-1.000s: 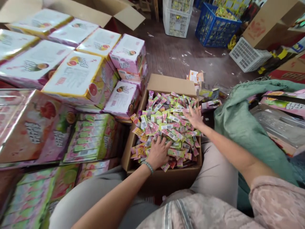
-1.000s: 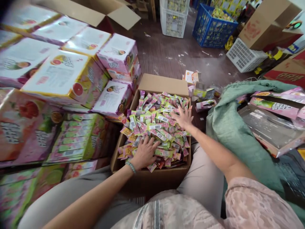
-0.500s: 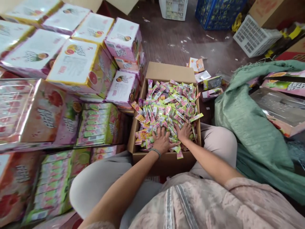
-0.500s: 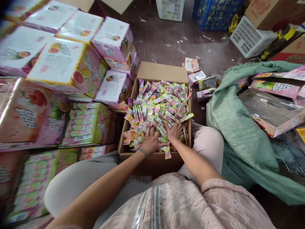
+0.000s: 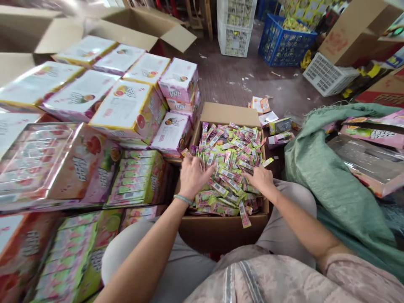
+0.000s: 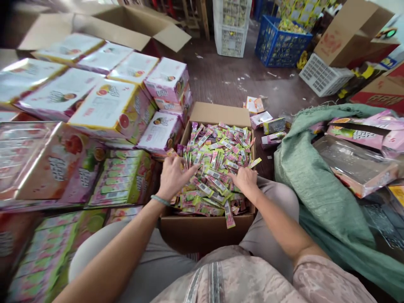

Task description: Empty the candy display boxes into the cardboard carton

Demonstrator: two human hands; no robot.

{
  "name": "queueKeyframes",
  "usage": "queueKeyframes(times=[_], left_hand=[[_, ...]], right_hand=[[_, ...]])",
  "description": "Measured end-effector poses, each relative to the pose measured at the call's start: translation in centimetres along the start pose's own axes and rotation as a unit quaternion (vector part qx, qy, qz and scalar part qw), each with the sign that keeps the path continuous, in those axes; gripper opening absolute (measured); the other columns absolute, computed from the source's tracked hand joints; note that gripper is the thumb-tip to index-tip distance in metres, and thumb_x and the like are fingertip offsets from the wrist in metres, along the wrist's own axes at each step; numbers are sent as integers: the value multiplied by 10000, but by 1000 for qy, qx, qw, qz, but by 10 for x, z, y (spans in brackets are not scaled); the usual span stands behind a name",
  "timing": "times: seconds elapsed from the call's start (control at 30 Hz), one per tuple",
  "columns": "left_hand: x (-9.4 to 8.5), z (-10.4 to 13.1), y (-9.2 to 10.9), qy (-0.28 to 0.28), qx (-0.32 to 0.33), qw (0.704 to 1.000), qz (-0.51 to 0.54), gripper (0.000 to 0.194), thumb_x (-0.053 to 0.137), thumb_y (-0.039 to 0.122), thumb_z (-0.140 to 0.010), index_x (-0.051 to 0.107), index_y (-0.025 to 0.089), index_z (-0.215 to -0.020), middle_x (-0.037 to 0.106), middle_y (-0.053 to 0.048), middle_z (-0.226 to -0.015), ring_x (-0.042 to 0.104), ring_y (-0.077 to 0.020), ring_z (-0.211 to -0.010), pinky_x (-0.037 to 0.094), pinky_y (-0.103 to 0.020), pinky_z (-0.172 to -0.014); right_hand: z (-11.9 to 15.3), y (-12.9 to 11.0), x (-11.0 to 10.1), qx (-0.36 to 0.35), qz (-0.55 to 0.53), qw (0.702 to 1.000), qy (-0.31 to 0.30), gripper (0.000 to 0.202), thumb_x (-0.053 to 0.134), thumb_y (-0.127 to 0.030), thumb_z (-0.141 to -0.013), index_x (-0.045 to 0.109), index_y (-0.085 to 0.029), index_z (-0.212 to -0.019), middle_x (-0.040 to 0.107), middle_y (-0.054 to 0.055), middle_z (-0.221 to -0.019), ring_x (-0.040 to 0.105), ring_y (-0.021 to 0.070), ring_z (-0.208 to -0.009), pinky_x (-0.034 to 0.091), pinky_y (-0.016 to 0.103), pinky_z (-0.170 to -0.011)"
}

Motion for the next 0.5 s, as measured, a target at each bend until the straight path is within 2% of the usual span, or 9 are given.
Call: queueKeyframes(times=[0.03, 0.07, 0.13, 0.17, 0.23, 0.3, 0.37, 0.5], left_hand=[[-4, -11, -4, 37, -15, 999, -32, 769, 701, 737, -854, 707, 139, -1338, 544, -293, -1523, 456, -490, -1497, 357, -622, -1255], [-1, -20, -7, 39, -31, 997, -64, 873, 702, 731, -860, 625, 130, -1489, 426, -299, -1652, 343, -499, -1579, 287, -643, -1289], [24, -31, -9, -32, -57, 990, -125, 930, 660, 704, -914, 471, 182, -1659, 259, -250, -1782, 186, -492, -1655, 166, -685, -1315], [42, -33, -10, -84, -65, 982, -153, 897, 622, 683, -953, 428, 214, -1692, 221, -221, -1806, 148, -482, -1668, 132, -700, -1315], [77, -27, -12, -156, -73, 965, -199, 829, 555, 636, -1015, 376, 239, -1721, 179, -195, -1823, 120, -457, -1681, 116, -706, -1316], [102, -18, -16, -163, -72, 958, -227, 818, 524, 615, -1042, 329, 228, -1736, 146, -200, -1826, 116, -443, -1686, 132, -701, -1317], [114, -11, -22, -139, -71, 958, -239, 840, 525, 624, -1042, 304, 216, -1743, 121, -207, -1827, 101, -438, -1689, 134, -703, -1317], [121, -18, -36, -114, -86, 963, -228, 873, 541, 634, -1029, 284, 212, -1748, 95, -207, -1830, 78, -425, -1695, 118, -720, -1314]], right_hand=[[-4, -14, -5, -42, 45, 997, 35, 813, 729, -852, -809, 724, -165, -1243, 627, 284, -1374, 502, 513, -1430, 313, 742, -1223], [-8, -28, -5, -89, 80, 991, 58, 835, 687, -836, -861, 691, -169, -1364, 576, 279, -1474, 467, 506, -1466, 295, 746, -1233], [-20, -47, 13, -149, 152, 976, 54, 869, 643, -798, -924, 557, -235, -1580, 405, 228, -1684, 324, 516, -1568, 235, 783, -1244], [-27, -48, 27, -150, 187, 971, 28, 865, 627, -778, -948, 492, -277, -1640, 320, 192, -1750, 238, 532, -1605, 210, 813, -1234], [-38, -36, 58, -114, 236, 965, -29, 813, 568, -734, -1004, 413, -329, -1693, 223, 140, -1807, 101, 557, -1638, 192, 856, -1208], [-44, -16, 83, -85, 255, 962, -48, 750, 512, -679, -1050, 384, -342, -1708, 190, 116, -1822, 45, 551, -1649, 200, 851, -1211], [-46, 0, 96, -90, 264, 960, -30, 737, 517, -647, -1056, 374, -343, -1713, 163, 111, -1829, 14, 536, -1657, 176, 840, -1228], [-58, 10, 105, -111, 266, 957, -2, 737, 545, -629, -1044, 400, -334, -1703, 166, 124, -1827, -3, 531, -1657, 117, 849, -1232]])
Point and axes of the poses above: each hand's wrist, its own z-axis away from the middle knuckle, its own x-axis out of the palm, y = z × x, the point moved 4 cm from there along -z, towards the middle knuckle
